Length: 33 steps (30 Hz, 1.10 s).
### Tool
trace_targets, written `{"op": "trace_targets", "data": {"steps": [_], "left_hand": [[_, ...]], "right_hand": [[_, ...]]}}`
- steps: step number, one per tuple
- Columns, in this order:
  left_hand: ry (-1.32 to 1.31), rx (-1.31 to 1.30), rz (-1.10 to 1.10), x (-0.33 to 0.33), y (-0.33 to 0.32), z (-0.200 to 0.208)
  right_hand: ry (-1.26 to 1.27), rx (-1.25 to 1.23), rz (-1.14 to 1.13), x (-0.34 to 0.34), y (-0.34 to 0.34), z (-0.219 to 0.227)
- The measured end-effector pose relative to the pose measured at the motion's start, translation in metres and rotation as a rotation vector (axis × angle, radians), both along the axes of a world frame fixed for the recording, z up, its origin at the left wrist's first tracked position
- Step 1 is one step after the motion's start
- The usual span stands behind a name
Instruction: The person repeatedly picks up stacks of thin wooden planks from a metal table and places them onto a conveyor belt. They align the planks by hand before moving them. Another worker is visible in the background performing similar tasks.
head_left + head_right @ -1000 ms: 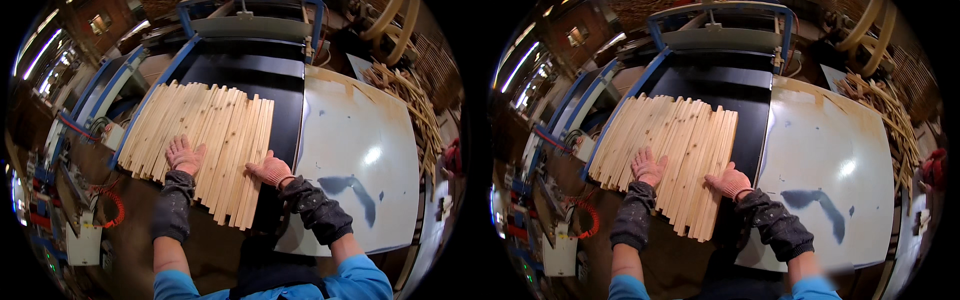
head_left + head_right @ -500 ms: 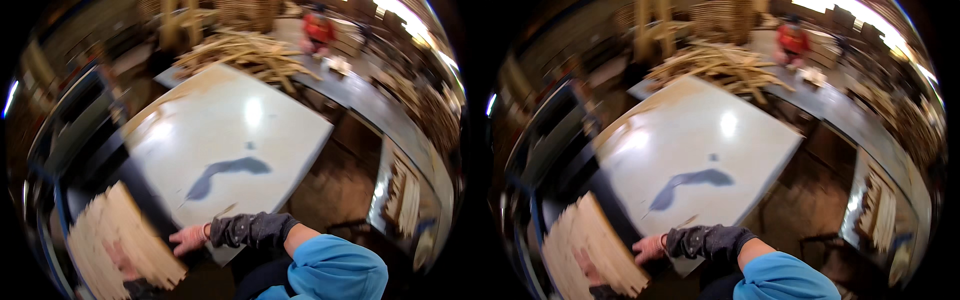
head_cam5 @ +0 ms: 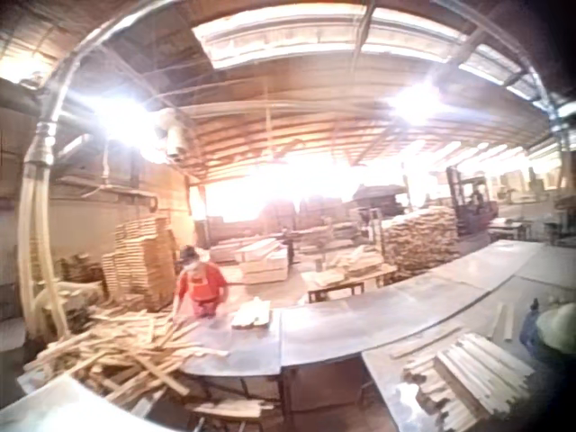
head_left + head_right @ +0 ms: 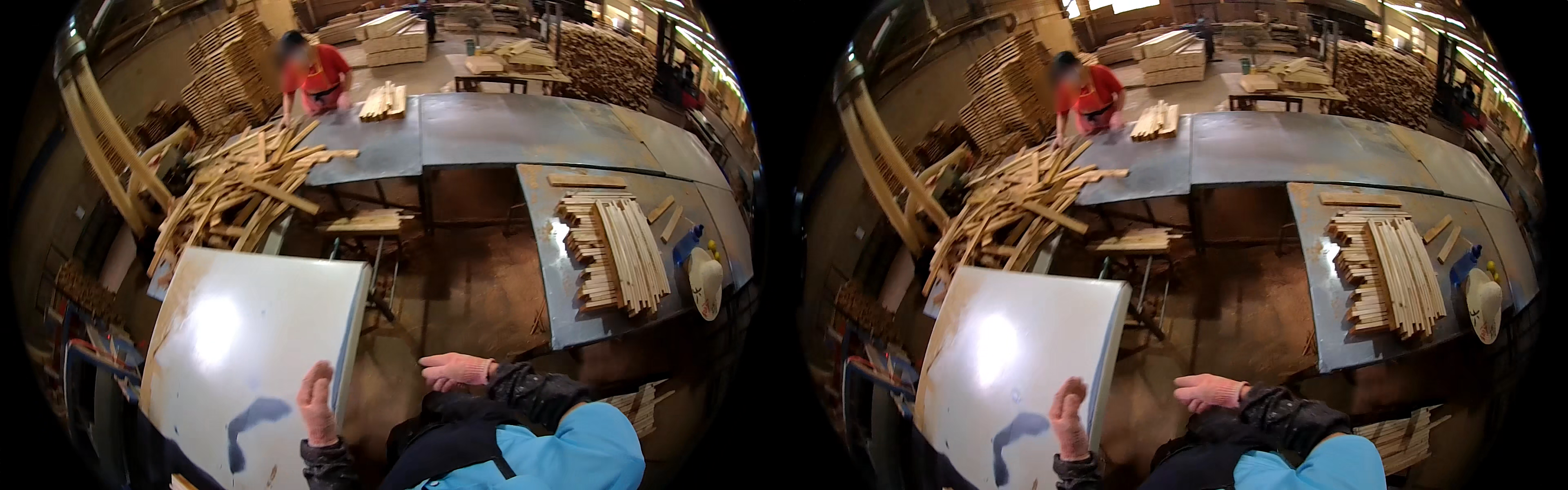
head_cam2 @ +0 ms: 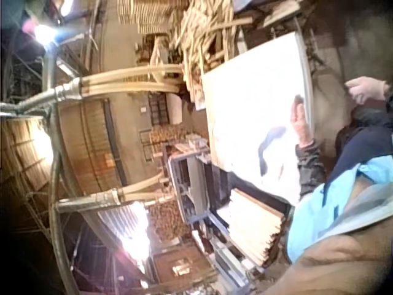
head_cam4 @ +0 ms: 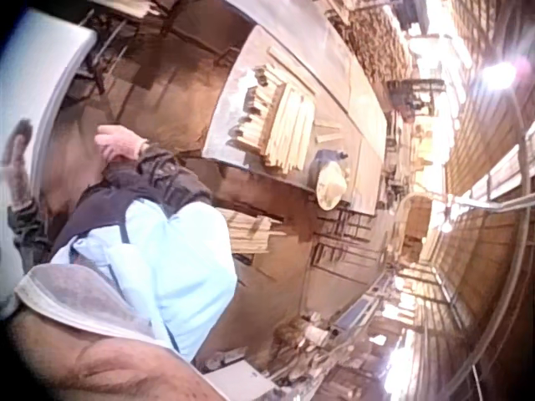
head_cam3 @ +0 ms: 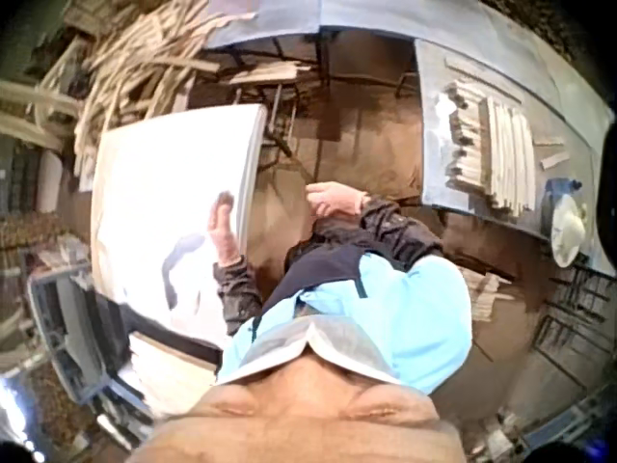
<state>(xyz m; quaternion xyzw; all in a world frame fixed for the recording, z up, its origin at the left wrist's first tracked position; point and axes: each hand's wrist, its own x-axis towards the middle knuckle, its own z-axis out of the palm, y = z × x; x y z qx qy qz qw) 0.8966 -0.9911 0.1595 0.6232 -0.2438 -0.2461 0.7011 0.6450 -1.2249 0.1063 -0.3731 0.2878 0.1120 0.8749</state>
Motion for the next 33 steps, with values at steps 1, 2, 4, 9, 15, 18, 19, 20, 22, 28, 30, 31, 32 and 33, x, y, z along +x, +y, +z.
{"op": "trace_targets", "data": {"steps": [1,2,4,9,15,18,19,20,22,28,30,31,32,33], "left_hand": [[0.031,0.019,-0.078,-0.012,-0.042,-0.005],[0.039,0.012,-0.165,-0.024,-0.083,-0.011],[0.183,0.031,-0.295,-0.043,-0.148,-0.021],[0.373,0.236,-0.577,-0.06,-0.273,-0.055],[0.402,0.445,-0.645,-0.027,-0.401,-0.106],[0.316,0.525,-0.688,0.005,-0.479,-0.141],[0.326,0.527,-0.7,0.016,-0.508,-0.151],[0.338,0.53,-0.709,0.027,-0.538,-0.16],[0.075,0.525,-0.796,0.045,-0.603,-0.174],[-0.019,0.567,-0.835,0.096,-0.787,-0.164],[0.082,0.522,-0.81,0.112,-0.827,-0.16],[0.076,0.515,-0.797,0.122,-0.843,-0.161],[0.074,0.509,-0.785,0.132,-0.859,-0.165],[0.068,0.517,-0.768,0.141,-0.875,-0.171]], "right_hand": [[0.045,0.126,-0.106,-0.022,-0.023,-0.005],[-0.008,-0.014,-0.151,-0.045,-0.042,-0.01],[0.16,-0.258,-0.204,-0.082,-0.073,-0.02],[0.2,-0.015,-0.476,-0.118,-0.137,-0.062],[0.132,0.129,-0.622,-0.102,-0.225,-0.114],[0.09,0.188,-0.697,-0.082,-0.297,-0.129],[-0.05,0.369,-0.757,-0.074,-0.326,-0.131],[0.043,0.291,-0.8,-0.069,-0.352,-0.129],[-0.068,0.519,-0.911,-0.051,-0.409,-0.124],[0.369,-0.119,-0.693,0.015,-0.565,-0.093],[0.359,-0.132,-0.608,0.042,-0.607,-0.094],[0.362,-0.134,-0.574,0.056,-0.627,-0.097],[0.358,-0.134,-0.526,0.069,-0.645,-0.103],[0.353,-0.133,-0.48,0.082,-0.665,-0.109]]}}
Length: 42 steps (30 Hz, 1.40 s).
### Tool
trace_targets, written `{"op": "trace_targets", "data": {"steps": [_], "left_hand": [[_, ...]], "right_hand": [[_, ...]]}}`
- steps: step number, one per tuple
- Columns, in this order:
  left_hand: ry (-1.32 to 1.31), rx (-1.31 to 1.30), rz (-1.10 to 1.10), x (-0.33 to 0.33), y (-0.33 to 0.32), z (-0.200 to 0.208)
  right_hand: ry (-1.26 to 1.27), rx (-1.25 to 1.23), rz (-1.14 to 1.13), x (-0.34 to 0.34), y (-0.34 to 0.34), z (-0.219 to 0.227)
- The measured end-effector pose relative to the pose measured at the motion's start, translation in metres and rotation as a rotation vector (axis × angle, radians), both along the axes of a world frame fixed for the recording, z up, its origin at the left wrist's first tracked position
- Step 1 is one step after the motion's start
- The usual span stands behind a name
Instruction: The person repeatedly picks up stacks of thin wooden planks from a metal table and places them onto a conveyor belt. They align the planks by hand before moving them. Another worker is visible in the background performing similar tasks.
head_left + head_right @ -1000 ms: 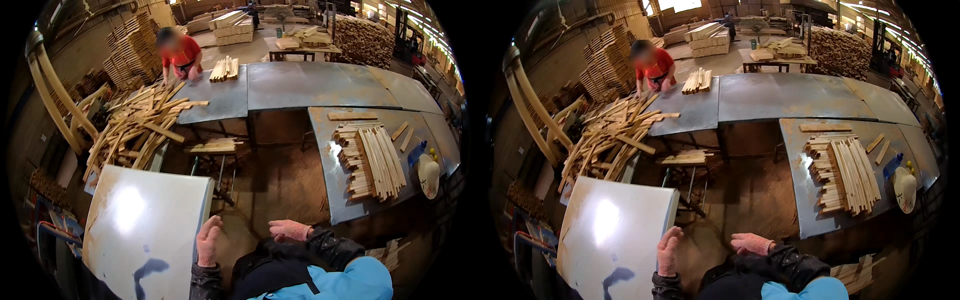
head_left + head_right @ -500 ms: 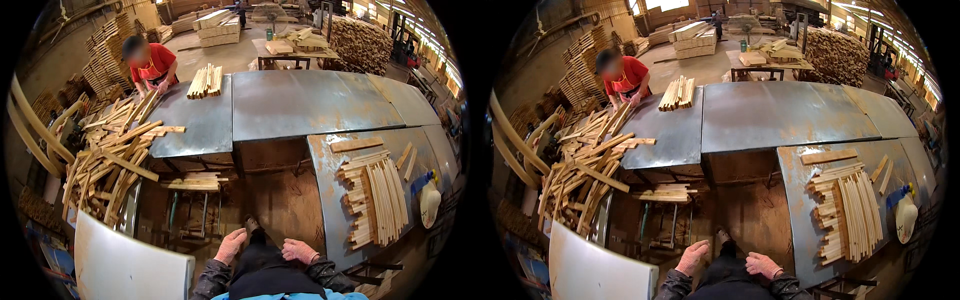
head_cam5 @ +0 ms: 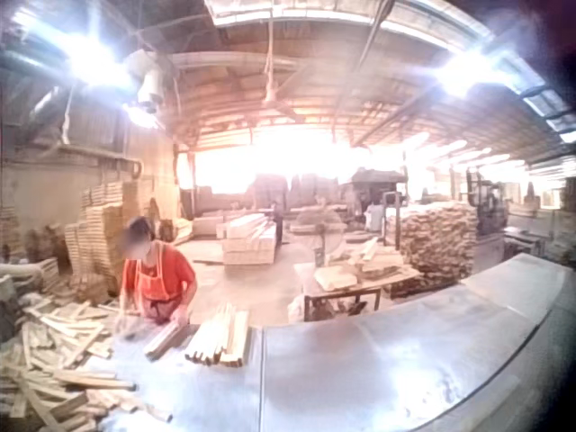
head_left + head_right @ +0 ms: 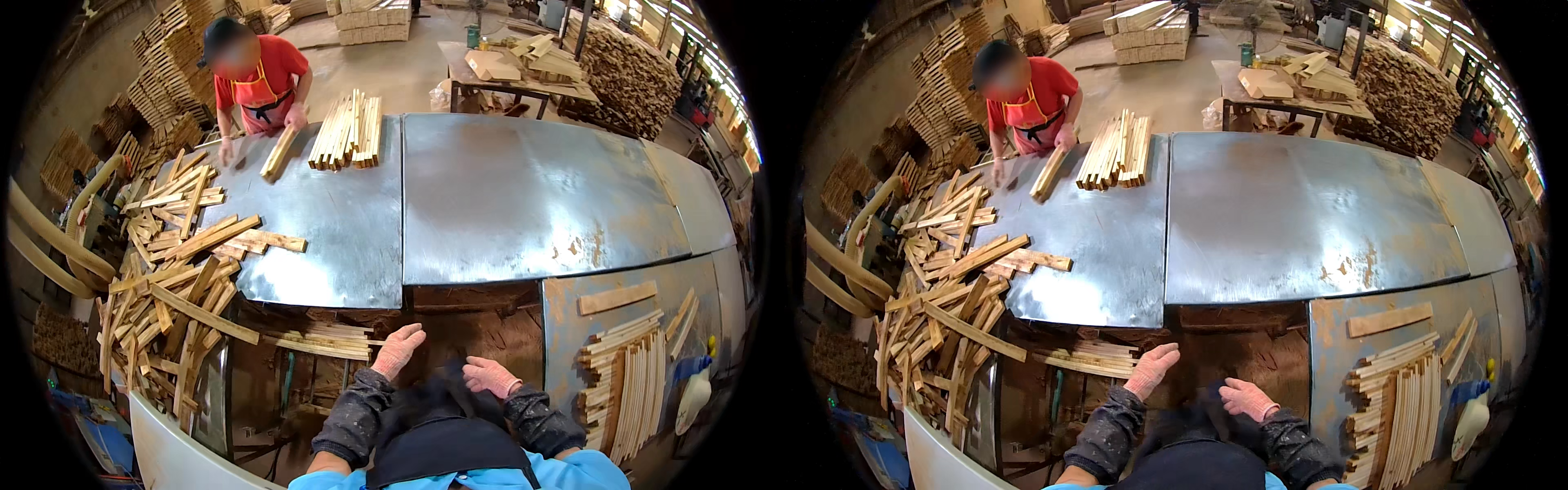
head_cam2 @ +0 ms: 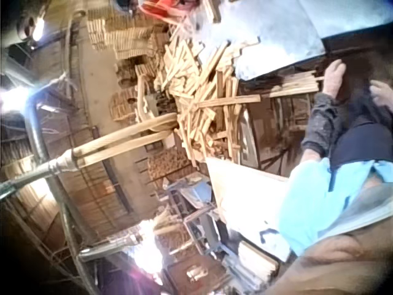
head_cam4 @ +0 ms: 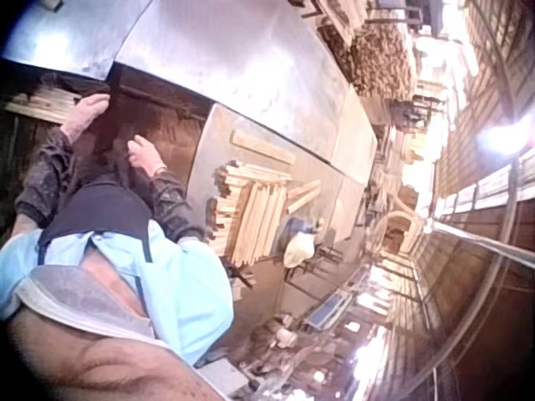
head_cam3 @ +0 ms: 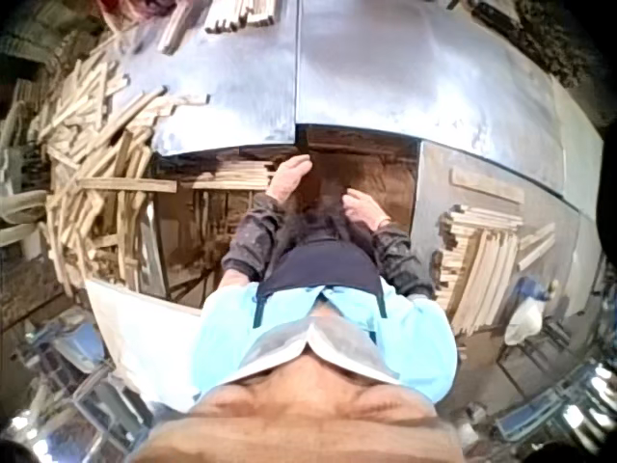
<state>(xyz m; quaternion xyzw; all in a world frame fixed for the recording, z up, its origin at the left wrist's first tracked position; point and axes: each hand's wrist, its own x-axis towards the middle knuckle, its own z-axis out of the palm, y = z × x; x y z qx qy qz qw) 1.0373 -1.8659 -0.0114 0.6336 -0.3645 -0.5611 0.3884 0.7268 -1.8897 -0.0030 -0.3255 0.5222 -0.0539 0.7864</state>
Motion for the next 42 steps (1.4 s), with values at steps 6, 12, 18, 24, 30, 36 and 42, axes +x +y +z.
{"op": "trace_targets", "data": {"steps": [6,12,18,24,30,36,42], "left_hand": [[0.066,0.169,0.155,0.066,-0.105,-0.032],[-0.085,0.186,0.387,0.156,-0.279,-0.058],[-0.236,0.171,0.589,0.274,-0.444,-0.123],[-0.391,-0.002,0.829,0.385,-0.555,-0.166],[-0.585,0.069,0.941,0.41,-0.586,-0.171],[-0.605,0.242,0.507,0.414,-0.581,-0.135],[-0.718,0.138,0.171,0.424,-0.641,-0.12]], "right_hand": [[-0.045,0.077,0.176,0.066,-0.144,-0.04],[-0.004,-0.015,0.325,0.156,-0.327,-0.071],[-0.003,-0.239,0.522,0.26,-0.512,-0.112],[0.05,-0.455,0.519,0.355,-0.637,-0.137],[0.086,-0.652,0.369,0.439,-0.705,-0.15],[0.304,-0.873,0.302,0.495,-0.747,-0.149],[0.377,-0.881,0.421,0.515,-0.76,-0.143]]}}
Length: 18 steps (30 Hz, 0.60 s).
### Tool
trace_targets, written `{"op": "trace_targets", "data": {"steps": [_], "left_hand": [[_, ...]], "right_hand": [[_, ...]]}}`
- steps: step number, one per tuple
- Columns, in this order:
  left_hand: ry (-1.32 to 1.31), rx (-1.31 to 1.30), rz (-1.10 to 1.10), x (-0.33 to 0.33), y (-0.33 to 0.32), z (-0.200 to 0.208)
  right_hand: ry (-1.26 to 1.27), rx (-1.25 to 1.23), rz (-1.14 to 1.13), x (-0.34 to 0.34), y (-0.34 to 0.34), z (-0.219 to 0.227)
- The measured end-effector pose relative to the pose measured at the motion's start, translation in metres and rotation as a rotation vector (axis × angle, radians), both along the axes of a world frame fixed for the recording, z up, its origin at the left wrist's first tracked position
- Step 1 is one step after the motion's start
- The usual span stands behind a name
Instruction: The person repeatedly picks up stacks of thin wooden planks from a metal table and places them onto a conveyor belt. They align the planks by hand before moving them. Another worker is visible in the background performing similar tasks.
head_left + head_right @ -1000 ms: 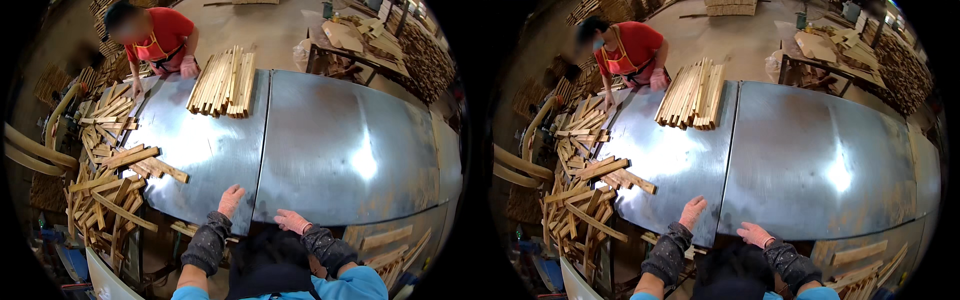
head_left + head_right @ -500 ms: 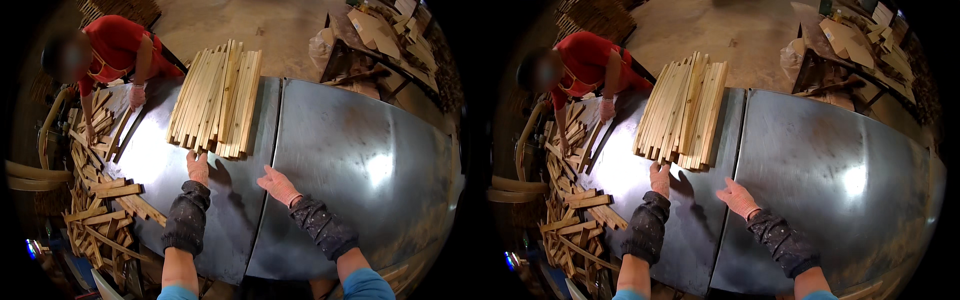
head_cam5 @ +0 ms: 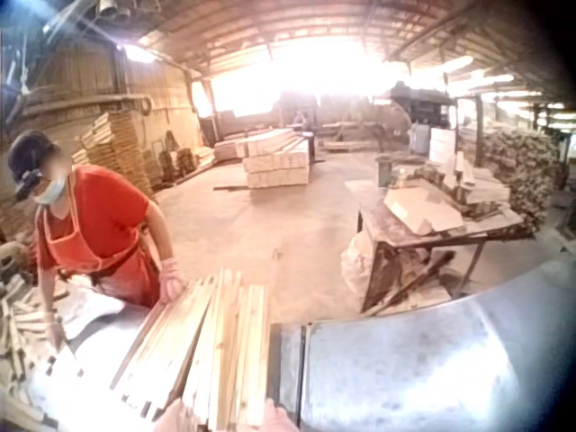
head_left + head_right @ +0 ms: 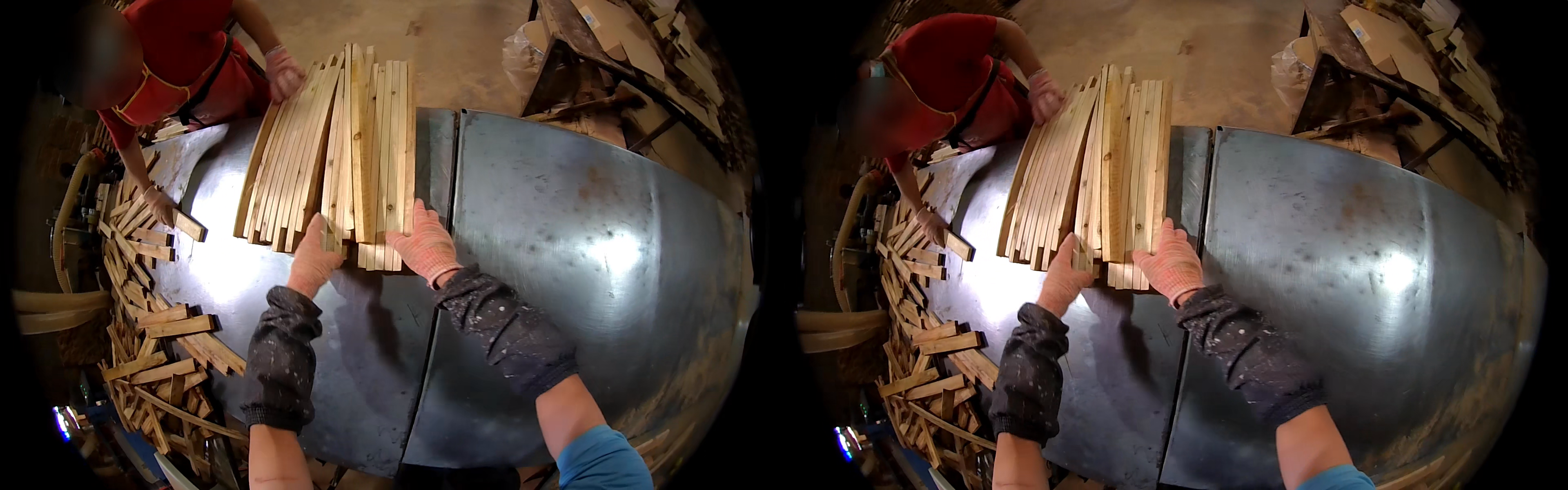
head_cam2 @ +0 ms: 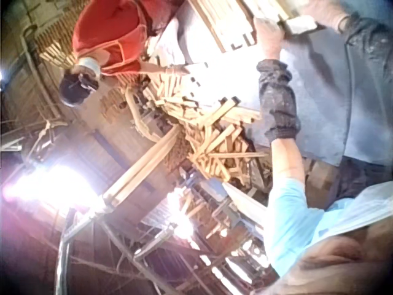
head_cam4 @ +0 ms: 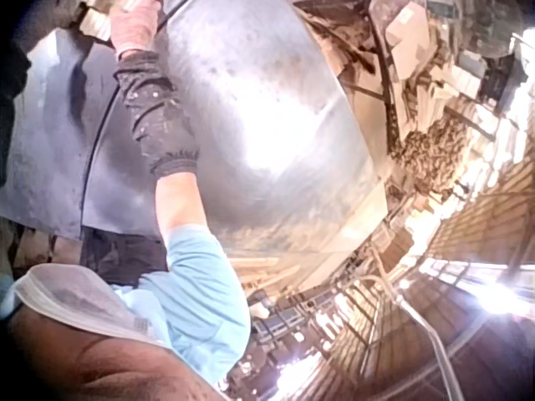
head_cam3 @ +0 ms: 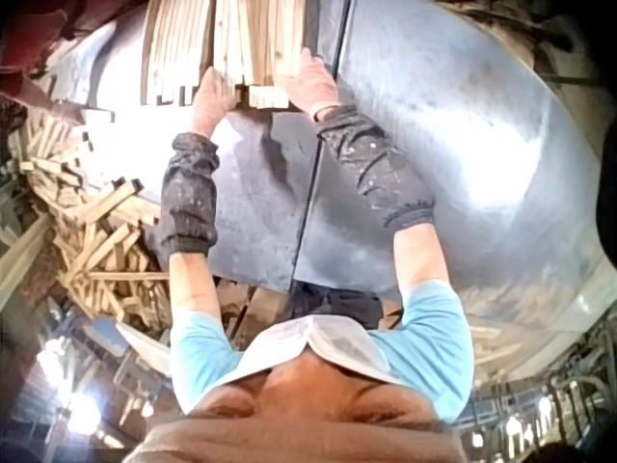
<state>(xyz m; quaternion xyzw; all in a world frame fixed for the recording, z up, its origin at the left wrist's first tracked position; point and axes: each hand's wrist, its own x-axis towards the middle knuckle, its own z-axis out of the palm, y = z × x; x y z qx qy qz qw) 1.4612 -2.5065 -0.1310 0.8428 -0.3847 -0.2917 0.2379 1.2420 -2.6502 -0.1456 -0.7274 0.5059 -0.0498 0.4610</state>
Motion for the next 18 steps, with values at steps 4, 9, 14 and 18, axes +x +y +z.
{"op": "trace_targets", "data": {"steps": [4,9,14,18], "left_hand": [[0.106,0.033,0.042,0.002,-0.011,-0.001],[0.252,-0.094,0.127,-0.035,0.038,-0.017],[0.325,-0.099,0.182,-0.116,0.124,-0.019],[0.274,-0.058,0.199,-0.203,0.199,0.001]], "right_hand": [[0.015,0.045,-0.044,0.007,0.001,0.003],[0.007,0.055,-0.008,-0.031,0.027,0.002],[0.022,0.052,-0.03,-0.109,0.103,0.002],[0.039,0.079,-0.07,-0.187,0.186,0.019]]}}
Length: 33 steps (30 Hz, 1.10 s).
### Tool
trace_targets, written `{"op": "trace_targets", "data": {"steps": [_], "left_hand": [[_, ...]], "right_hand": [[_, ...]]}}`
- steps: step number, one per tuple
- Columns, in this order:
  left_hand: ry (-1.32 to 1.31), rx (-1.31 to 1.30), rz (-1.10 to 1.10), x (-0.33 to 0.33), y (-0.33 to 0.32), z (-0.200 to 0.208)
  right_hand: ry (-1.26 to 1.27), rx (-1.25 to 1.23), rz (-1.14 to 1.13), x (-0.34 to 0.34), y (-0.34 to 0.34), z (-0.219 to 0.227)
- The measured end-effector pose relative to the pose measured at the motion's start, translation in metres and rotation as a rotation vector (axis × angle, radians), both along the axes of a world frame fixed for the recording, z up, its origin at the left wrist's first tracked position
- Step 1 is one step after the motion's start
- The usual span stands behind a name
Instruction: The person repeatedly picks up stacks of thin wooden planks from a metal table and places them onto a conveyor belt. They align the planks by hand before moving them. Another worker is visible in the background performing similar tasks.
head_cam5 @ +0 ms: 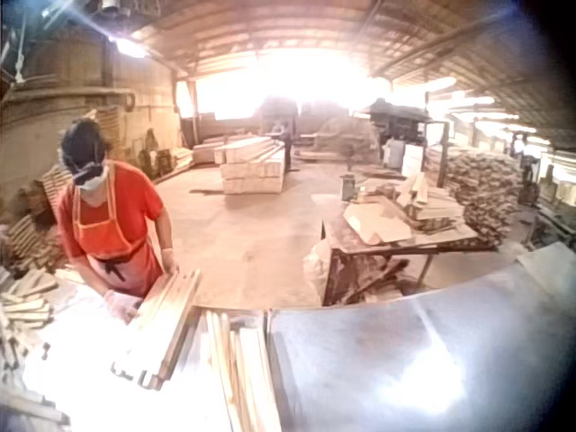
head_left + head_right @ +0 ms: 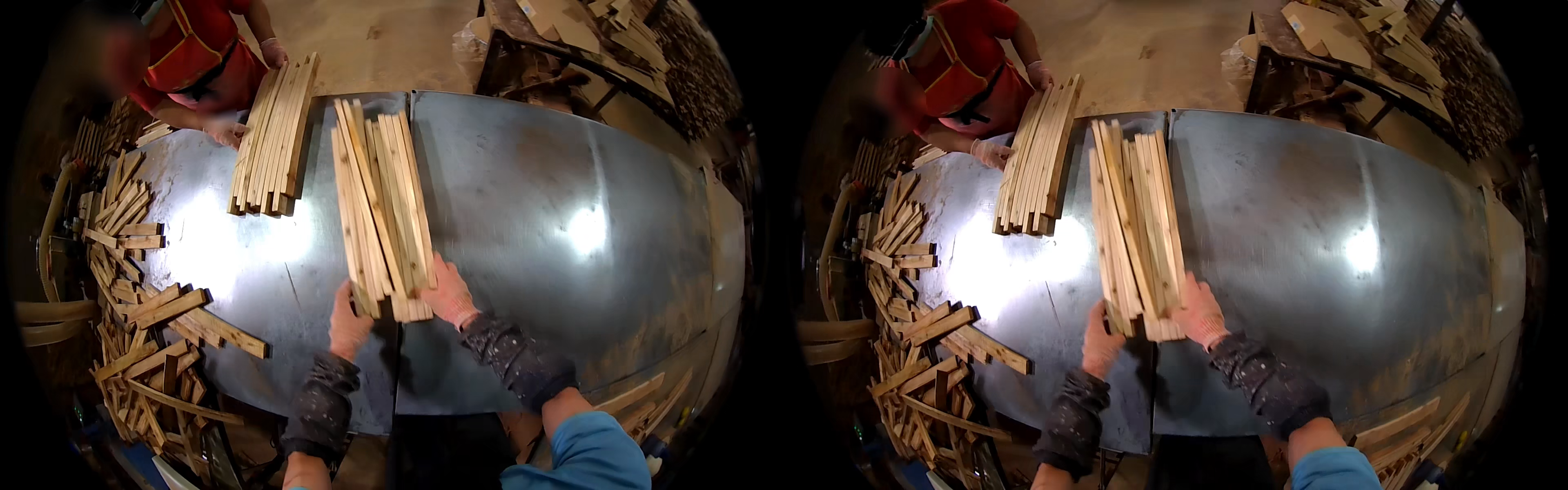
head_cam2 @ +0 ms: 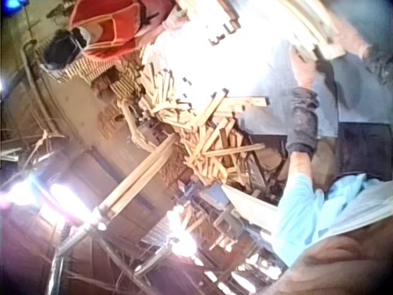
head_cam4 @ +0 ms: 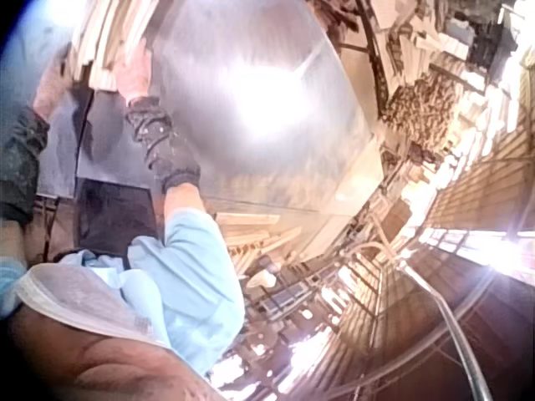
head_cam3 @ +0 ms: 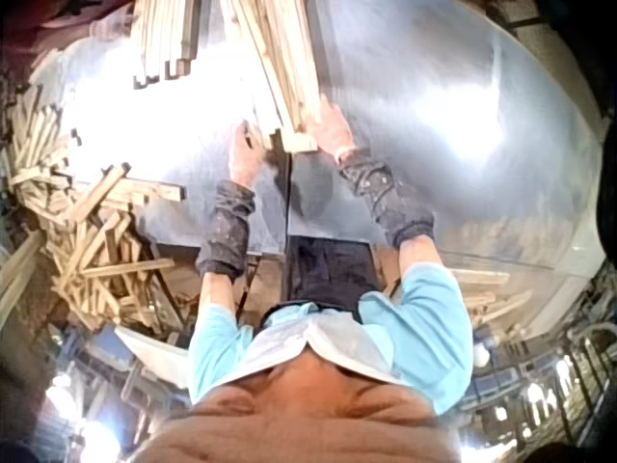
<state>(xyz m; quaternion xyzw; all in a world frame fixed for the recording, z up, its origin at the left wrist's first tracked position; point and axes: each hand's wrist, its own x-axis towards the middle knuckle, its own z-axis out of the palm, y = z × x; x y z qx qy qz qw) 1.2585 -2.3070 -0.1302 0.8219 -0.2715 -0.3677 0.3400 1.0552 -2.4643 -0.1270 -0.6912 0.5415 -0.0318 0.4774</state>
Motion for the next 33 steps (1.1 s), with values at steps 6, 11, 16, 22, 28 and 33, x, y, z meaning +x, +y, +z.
{"op": "trace_targets", "data": {"steps": [6,11,16,22,28,33], "left_hand": [[0.1,0.07,-0.028,-0.128,0.142,0.028],[0.049,0.053,-0.113,-0.205,0.256,0.012],[0.105,-0.006,-0.183,-0.242,0.324,0.018],[0.007,0.21,-0.317,-0.225,0.315,0.047],[-0.345,0.029,-0.412,-0.239,0.278,0.036],[-0.092,-0.128,-0.154,-0.29,0.27,0.07]], "right_hand": [[0.07,0.088,-0.06,-0.129,0.153,0.019],[0.085,0.08,-0.192,-0.218,0.286,0.009],[0.105,0.071,-0.253,-0.268,0.371,0.004],[-0.083,0.142,-0.327,-0.272,0.389,0.007],[-0.243,0.134,-0.412,-0.283,0.381,0.024],[-0.154,-0.093,-0.467,-0.298,0.399,0.071]]}}
